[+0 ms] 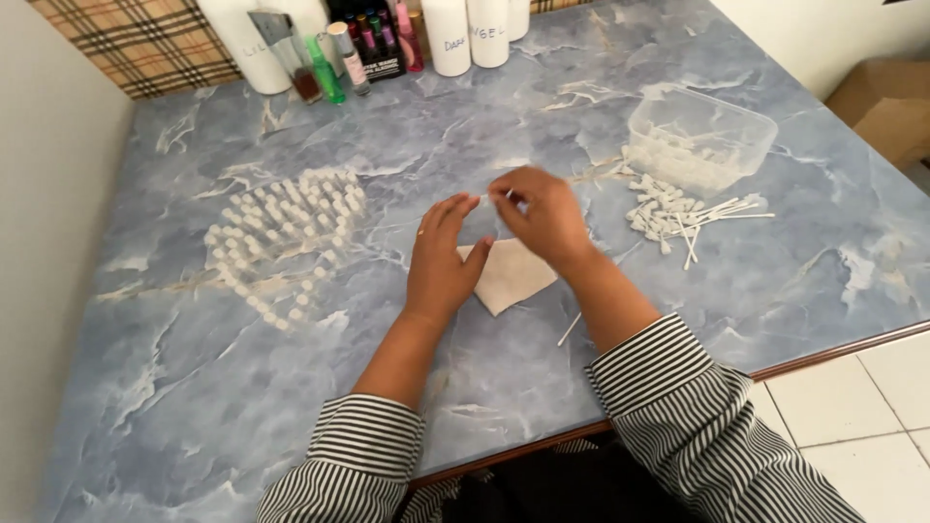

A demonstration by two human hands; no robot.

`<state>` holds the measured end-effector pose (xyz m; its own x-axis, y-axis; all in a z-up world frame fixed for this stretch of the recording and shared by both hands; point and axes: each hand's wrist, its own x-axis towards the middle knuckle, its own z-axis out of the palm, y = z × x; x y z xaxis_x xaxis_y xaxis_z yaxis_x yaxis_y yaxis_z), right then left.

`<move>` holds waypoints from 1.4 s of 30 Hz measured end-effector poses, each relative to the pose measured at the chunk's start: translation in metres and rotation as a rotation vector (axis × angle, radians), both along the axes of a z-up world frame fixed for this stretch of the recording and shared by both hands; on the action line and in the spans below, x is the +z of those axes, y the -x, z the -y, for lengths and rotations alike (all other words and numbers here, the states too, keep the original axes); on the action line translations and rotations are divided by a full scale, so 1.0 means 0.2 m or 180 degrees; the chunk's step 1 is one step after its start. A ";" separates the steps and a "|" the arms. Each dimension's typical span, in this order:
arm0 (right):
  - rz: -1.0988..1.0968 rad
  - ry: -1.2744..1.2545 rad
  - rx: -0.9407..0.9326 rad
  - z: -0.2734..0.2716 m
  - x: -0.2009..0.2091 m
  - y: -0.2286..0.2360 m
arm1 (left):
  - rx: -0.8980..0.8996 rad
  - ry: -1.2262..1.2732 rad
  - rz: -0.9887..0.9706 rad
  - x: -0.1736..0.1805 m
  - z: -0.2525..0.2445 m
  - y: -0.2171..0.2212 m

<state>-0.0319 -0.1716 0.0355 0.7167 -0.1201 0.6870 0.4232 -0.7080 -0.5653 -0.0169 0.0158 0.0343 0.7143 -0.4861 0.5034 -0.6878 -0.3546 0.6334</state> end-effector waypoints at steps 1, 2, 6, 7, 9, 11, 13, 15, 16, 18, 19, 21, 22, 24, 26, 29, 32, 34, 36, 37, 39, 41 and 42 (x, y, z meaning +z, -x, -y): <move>0.0001 -0.0015 -0.0029 0.07 0.03 0.01 | -0.0029 -0.0015 0.0001 0.01 0.05 -0.02; 0.0250 0.0092 -0.0143 0.14 0.07 0.02 | -0.0160 0.0049 0.0209 0.02 0.10 -0.03; 0.0752 0.0879 -0.1004 0.50 0.09 0.06 | -0.0502 0.0164 0.0638 0.04 0.34 -0.09; 0.0757 0.0879 -0.1014 0.60 0.08 0.07 | -0.0512 0.0165 0.0644 0.06 0.41 -0.09; 0.0777 0.1279 -0.1718 0.79 0.04 0.10 | -0.0612 0.0040 0.0720 0.09 0.55 -0.09; 0.0646 0.1404 -0.2002 0.93 -0.02 0.10 | -0.0645 0.0043 0.0791 0.06 0.73 -0.15; 0.0492 0.1528 -0.2284 1.03 -0.05 0.13 | -0.0682 0.0042 0.0842 0.04 0.90 -0.20; 0.0008 0.1667 -0.2651 1.08 -0.05 0.14 | -0.0659 -0.0057 0.0955 0.04 1.07 -0.23; -0.0001 0.1668 -0.2663 1.09 -0.05 0.15 | -0.0673 -0.0056 0.0951 0.03 1.15 -0.25; -0.0346 0.1614 -0.2850 1.12 -0.05 0.17 | -0.0781 -0.0288 0.1054 0.00 1.29 -0.28; -0.0351 0.1616 -0.2866 1.14 -0.07 0.17 | -0.0797 -0.0284 0.1053 0.05 1.31 -0.25; -0.0628 0.1404 -0.2858 1.17 -0.11 0.15 | -0.0928 -0.0521 0.0486 0.15 1.34 -0.18; -0.0629 0.1406 -0.2871 1.19 -0.12 0.15 | -0.0940 -0.0516 0.0488 0.15 1.36 -0.17; -0.1016 0.1373 -0.2925 1.22 -0.15 0.14 | -0.0773 -0.0841 0.0442 0.17 1.41 -0.15; -0.1187 0.1294 -0.2955 1.25 -0.18 0.12 | -0.0774 -0.0954 0.0355 0.12 1.47 -0.18; -0.1552 0.1146 -0.2981 1.26 -0.21 0.12 | -0.0809 -0.1406 0.0352 0.03 1.60 -0.24; -0.1859 0.0997 -0.2976 1.22 -0.17 0.14 | -0.0910 -0.1791 0.0462 0.07 1.62 -0.26; -0.1984 0.0923 -0.2976 1.21 -0.16 0.14 | -0.0983 -0.1834 0.0474 0.13 1.59 -0.24; -0.2119 0.0874 -0.3003 1.23 -0.17 0.14 | -0.0952 -0.1657 0.0225 0.16 1.54 -0.21; -0.2125 0.0868 -0.3016 1.23 -0.18 0.14 | -0.0967 -0.1658 0.0227 0.18 1.54 -0.20; -0.2379 0.0879 -0.2884 1.24 -0.20 0.14 | -0.0915 -0.1718 -0.0131 0.20 1.55 -0.18; -0.2502 0.0946 -0.2849 1.21 -0.18 0.15 | -0.0846 -0.1822 -0.0326 0.20 1.56 -0.17; -0.2618 0.1020 -0.2802 1.19 -0.17 0.15 | -0.0761 -0.1922 -0.0521 0.20 1.57 -0.16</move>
<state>-0.0619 -0.4105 0.0021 0.7087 -0.6871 0.1602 -0.6616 -0.7261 -0.1873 0.0150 -0.2981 0.0739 0.5960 -0.8029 -0.0126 -0.7033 -0.5295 0.4743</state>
